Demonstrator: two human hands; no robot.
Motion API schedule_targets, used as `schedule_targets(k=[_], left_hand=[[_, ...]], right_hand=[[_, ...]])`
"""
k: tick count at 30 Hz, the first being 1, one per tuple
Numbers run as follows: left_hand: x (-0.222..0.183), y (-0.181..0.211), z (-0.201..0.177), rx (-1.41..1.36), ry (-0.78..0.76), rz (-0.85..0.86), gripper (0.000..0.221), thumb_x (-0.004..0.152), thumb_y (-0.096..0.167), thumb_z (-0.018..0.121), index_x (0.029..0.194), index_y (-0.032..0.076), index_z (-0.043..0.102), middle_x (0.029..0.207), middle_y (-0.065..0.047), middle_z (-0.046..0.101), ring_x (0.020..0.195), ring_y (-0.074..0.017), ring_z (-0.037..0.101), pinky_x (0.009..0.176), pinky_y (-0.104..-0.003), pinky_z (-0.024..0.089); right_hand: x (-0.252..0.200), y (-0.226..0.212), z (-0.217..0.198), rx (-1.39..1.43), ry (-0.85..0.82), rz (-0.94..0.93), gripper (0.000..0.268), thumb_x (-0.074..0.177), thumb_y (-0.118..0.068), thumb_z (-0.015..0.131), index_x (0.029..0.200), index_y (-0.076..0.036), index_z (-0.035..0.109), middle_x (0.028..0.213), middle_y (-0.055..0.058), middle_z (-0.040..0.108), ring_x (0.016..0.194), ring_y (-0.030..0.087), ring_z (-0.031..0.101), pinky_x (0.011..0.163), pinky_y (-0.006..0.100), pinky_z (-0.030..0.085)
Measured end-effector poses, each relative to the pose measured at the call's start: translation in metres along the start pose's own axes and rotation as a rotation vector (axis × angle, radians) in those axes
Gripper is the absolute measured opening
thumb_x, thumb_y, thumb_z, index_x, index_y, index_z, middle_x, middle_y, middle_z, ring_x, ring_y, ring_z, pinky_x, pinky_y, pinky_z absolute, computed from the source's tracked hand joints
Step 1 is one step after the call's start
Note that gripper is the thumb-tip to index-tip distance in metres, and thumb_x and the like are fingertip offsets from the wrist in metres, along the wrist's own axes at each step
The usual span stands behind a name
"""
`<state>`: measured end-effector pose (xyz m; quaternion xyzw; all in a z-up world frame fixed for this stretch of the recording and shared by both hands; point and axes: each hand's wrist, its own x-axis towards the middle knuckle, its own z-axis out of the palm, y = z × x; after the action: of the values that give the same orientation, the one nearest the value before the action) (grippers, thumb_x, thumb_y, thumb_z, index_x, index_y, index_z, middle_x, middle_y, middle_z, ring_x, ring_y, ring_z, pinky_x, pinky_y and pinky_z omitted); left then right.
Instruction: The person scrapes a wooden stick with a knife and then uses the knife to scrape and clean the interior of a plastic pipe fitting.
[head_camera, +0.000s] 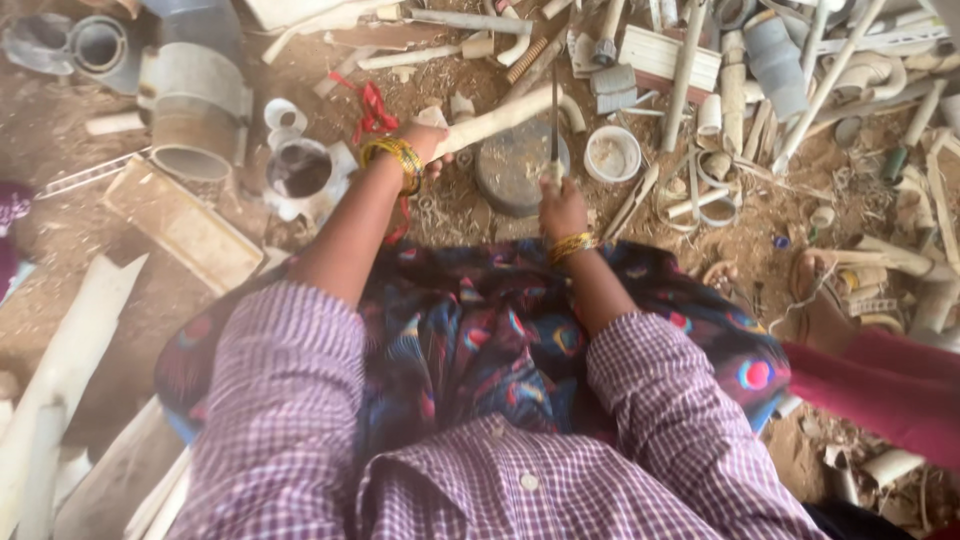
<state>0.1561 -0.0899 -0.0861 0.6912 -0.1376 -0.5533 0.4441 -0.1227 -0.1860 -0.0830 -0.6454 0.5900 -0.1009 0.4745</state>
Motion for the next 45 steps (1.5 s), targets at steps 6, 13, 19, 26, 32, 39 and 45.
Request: schedule_targets(k=[6,13,19,26,32,39,45], left_hand=[[-0.089,-0.055,0.016,-0.202,-0.016,0.101,0.036,0.102,0.035,0.06,0.094,0.0,0.064,0.063,-0.007,0.063,0.04,-0.0149,0.053,0.038,-0.032,0.045],[-0.118,-0.06,0.034,-0.254,0.088,0.066,0.038,0.102,0.039,0.06,0.101,0.001,0.065,0.07,-0.008,0.067,0.049,-0.0158,0.063,0.044,-0.029,0.051],[-0.112,-0.055,0.031,-0.327,0.112,0.159,0.034,0.102,0.028,0.05,0.113,-0.004,0.059,0.081,-0.015,0.076,0.06,-0.0197,0.077,0.054,-0.03,0.062],[-0.102,-0.056,0.031,-0.223,0.296,0.262,0.036,0.104,0.026,0.047,0.111,-0.006,0.061,0.072,-0.016,0.072,0.043,-0.0166,0.063,0.042,-0.031,0.053],[-0.114,-0.047,0.021,-0.099,0.348,0.252,0.034,0.103,0.022,0.045,0.105,-0.005,0.066,0.066,-0.013,0.071,0.041,-0.0131,0.061,0.041,-0.029,0.051],[-0.121,-0.037,0.024,0.014,0.39,0.311,0.027,0.099,0.019,0.051,0.102,-0.002,0.068,0.062,-0.009,0.069,0.041,-0.0119,0.06,0.04,-0.029,0.05],[-0.132,-0.027,0.032,0.243,0.403,0.519,0.024,0.101,0.02,0.054,0.098,0.003,0.069,0.061,-0.005,0.068,0.044,-0.0089,0.062,0.043,-0.027,0.05]], right_hand=[[-0.03,0.004,-0.032,0.14,-0.138,-0.153,0.049,0.11,-0.044,0.047,0.119,0.002,0.062,0.073,0.02,0.065,0.055,0.028,0.06,0.055,0.048,0.047],[-0.123,0.008,-0.017,-0.294,-0.197,-0.494,0.036,0.107,-0.036,0.046,0.114,-0.003,0.058,0.083,0.03,0.069,0.081,0.047,0.069,0.07,0.056,0.054],[-0.17,-0.018,-0.001,-0.209,-0.224,-0.516,0.039,0.108,-0.034,0.044,0.117,0.0,0.059,0.09,0.032,0.068,0.088,0.05,0.069,0.07,0.055,0.055],[-0.134,-0.01,0.018,-0.256,-0.224,-0.464,0.037,0.108,-0.03,0.04,0.111,0.001,0.06,0.082,0.027,0.071,0.073,0.038,0.075,0.06,0.046,0.06],[-0.095,0.023,0.03,-0.427,-0.129,-0.472,0.031,0.112,-0.026,0.043,0.115,0.0,0.059,0.08,0.027,0.07,0.071,0.04,0.072,0.056,0.048,0.058],[-0.08,0.027,0.037,-0.892,-0.076,-0.901,0.038,0.096,-0.002,0.045,0.131,0.01,0.053,0.092,0.031,0.07,0.066,0.042,0.07,0.051,0.052,0.055],[-0.086,0.016,0.028,-0.193,-0.221,-0.71,0.03,0.111,-0.02,0.044,0.125,0.004,0.056,0.09,0.029,0.07,0.082,0.045,0.071,0.071,0.052,0.057]])
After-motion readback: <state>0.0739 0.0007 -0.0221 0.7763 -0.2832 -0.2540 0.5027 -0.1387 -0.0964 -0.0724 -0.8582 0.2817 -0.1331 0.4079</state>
